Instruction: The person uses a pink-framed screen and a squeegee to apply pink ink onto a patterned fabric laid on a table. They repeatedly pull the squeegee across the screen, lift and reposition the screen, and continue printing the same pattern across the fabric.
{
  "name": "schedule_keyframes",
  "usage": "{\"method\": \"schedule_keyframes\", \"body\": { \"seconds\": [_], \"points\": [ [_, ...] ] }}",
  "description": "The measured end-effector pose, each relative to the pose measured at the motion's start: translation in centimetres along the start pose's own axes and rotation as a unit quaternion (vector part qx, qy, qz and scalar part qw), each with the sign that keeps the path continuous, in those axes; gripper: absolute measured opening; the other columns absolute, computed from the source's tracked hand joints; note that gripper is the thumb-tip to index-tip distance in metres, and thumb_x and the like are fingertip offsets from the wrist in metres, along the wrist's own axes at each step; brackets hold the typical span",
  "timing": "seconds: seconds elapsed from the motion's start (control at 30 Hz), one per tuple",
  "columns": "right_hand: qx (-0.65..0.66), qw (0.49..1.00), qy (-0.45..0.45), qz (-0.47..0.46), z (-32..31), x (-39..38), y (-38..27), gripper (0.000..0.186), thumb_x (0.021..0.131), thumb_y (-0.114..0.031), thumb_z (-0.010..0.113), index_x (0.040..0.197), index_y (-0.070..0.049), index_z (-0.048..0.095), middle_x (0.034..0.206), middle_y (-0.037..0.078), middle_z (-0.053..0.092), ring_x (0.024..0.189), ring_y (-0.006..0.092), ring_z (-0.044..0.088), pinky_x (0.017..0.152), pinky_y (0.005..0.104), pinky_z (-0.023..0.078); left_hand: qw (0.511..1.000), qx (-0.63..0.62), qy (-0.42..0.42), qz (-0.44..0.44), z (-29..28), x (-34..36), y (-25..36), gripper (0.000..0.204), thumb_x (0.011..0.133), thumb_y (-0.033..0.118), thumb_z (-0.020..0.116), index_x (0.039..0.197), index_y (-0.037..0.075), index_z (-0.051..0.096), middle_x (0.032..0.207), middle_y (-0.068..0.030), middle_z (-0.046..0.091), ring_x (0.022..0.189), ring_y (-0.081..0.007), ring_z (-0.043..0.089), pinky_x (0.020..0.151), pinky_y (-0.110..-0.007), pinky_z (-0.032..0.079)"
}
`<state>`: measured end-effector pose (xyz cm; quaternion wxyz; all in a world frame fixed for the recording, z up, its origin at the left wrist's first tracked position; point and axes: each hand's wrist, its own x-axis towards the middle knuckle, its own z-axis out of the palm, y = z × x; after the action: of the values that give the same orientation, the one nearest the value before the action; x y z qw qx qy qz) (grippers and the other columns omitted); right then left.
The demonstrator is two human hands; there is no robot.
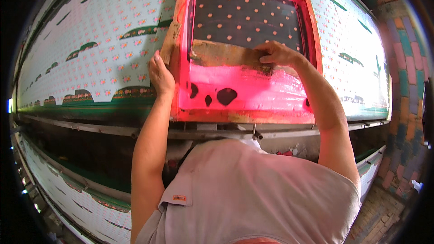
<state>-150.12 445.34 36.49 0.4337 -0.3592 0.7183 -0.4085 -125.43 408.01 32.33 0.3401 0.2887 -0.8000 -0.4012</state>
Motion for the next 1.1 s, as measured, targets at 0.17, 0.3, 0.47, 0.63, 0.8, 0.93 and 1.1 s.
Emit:
{"method": "schedule_keyframes", "body": {
  "seconds": [0.17,0.3,0.47,0.63,0.8,0.93,1.1],
  "points": [
    [-0.187,0.975,0.109,-0.056,-9.2,3.3,-4.8,0.056,0.097,0.001,0.072,0.152,-0.007,0.067,0.128,0.012,0.081,0.116,0.021,0.075,0.107,0.0368,0.057,0.998,0.062,0.024,0.007,0.1,-0.4,0.8,0.057,0.119,0.042,0.044,0.144,-0.005,0.064,0.14,-0.0293,0.064,0.134,-0.0457,0.058,0.116,-0.053,0.044],
    [-0.382,0.881,0.267,-0.085,-13.0,6.7,-6.6,0.051,0.099,-0.01,0.072,0.149,-0.021,0.07,0.127,0.014,0.081,0.117,0.035,0.077,0.102,0.0451,0.06,0.992,0.118,0.033,0.019,0.1,-0.4,1.5,0.052,0.118,0.037,0.047,0.146,-0.005,0.062,0.14,-0.0276,0.062,0.133,-0.0452,0.058,0.114,-0.052,0.046],
    [-0.481,0.775,0.371,-0.171,-15.6,13.8,-3.5,0.055,0.095,-0.008,0.065,0.147,-0.026,0.072,0.123,0.009,0.082,0.112,0.0322,0.077,0.097,0.0466,0.06,0.991,0.134,0.025,0.008,0.2,-0.3,2.3,0.05,0.117,0.033,0.049,0.148,-0.005,0.06,0.143,-0.0259,0.059,0.134,-0.0431,0.057,0.111,-0.051,0.048],
    [-0.531,0.697,0.417,-0.241,-17.4,18.4,-0.9,0.059,0.089,-0.005,0.064,0.144,-0.021,0.074,0.121,0.008,0.082,0.108,0.0294,0.078,0.097,0.045,0.06,0.988,0.156,0.006,0.008,0.1,-0.2,2.6,0.05,0.118,0.029,0.043,0.147,-0.008,0.059,0.145,-0.027,0.06,0.137,-0.0418,0.056,0.119,-0.051,0.042],
    [-0.489,0.79,0.359,-0.083,-19.2,19.0,-2.5,0.051,0.092,-0.005,0.064,0.139,-0.022,0.077,0.122,0.012,0.082,0.112,0.0332,0.078,0.098,0.0479,0.06,0.989,0.148,-0.007,-0.002,-0.1,-0.1,2.5,0.051,0.117,0.029,0.044,0.149,-0.008,0.059,0.147,-0.0261,0.058,0.14,-0.0395,0.054,0.121,-0.049,0.042],
    [-0.463,0.829,0.314,-0.003,-20.1,18.9,-3.9,0.045,0.093,-0.008,0.062,0.134,-0.02,0.078,0.121,0.016,0.081,0.113,0.039,0.076,0.097,0.0527,0.06,0.99,0.143,-0.016,0.0,-0.2,0.1,2.5,0.049,0.117,0.027,0.047,0.148,-0.008,0.059,0.146,-0.0265,0.059,0.139,-0.0404,0.055,0.12,-0.05,0.042],
    [-0.488,0.823,0.287,-0.052,-19.2,18.1,-4.6,0.042,0.091,-0.009,0.062,0.128,-0.019,0.079,0.118,0.016,0.081,0.111,0.0403,0.076,0.096,0.0542,0.06,0.987,0.161,-0.015,0.024,-0.1,0.4,2.7,0.047,0.118,0.025,0.047,0.148,-0.009,0.059,0.144,-0.0281,0.061,0.137,-0.0419,0.058,0.119,-0.05,0.044]
  ]
}}
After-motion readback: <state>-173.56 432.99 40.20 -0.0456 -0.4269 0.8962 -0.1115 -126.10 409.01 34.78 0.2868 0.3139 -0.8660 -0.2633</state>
